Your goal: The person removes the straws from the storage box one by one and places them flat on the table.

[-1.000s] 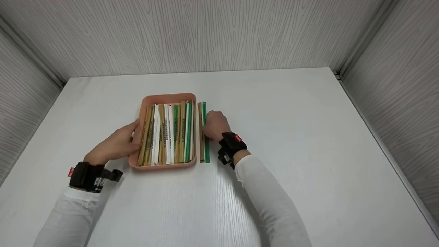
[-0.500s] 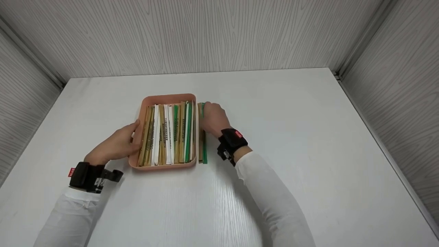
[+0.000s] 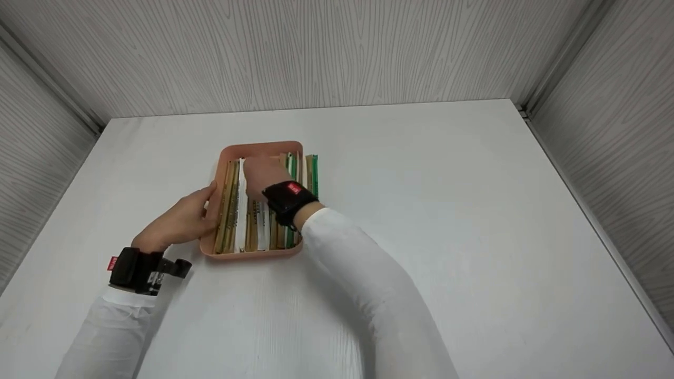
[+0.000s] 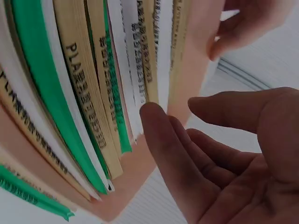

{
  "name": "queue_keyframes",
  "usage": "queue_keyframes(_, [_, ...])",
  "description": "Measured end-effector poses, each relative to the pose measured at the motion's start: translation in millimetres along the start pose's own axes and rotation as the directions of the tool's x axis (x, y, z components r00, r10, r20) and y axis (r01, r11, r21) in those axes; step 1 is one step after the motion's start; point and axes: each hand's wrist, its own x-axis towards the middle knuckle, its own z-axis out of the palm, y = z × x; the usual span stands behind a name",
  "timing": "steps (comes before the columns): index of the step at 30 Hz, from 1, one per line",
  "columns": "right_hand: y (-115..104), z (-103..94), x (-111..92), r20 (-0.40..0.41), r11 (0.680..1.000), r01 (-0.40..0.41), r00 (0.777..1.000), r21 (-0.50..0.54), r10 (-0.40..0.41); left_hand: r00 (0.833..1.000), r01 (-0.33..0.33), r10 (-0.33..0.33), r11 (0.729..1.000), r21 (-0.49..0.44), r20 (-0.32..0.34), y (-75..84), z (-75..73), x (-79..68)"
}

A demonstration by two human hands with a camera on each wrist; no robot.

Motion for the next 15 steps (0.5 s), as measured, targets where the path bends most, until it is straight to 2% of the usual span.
queue_keyframes(3, [-3.7,17.5,8.9,0.103,0.989,-0.010,0.994,-0.145,0.025,1.000,-0.009,0.009,1.000,-0.001,-0.001,-0.4,0.5,-0.7])
queue_keyframes(7, [-4.1,32.6,16.3,0.126,0.969,0.002,0.992,-0.249,0.030,1.000,-0.023,0.023,1.000,-0.006,0.001,0.1,0.1,-1.2])
queue_keyframes(9, [-3.8,36.2,18.5,0.122,0.968,-0.004,0.992,-0.250,0.036,1.000,-0.025,0.025,1.000,0.000,-0.002,-0.1,-0.5,-1.6])
queue_keyframes(15, [1.9,39.1,20.8,0.105,0.990,-0.047,0.993,-0.136,0.062,1.000,-0.010,0.010,1.000,0.019,-0.002,0.2,-0.7,-0.5])
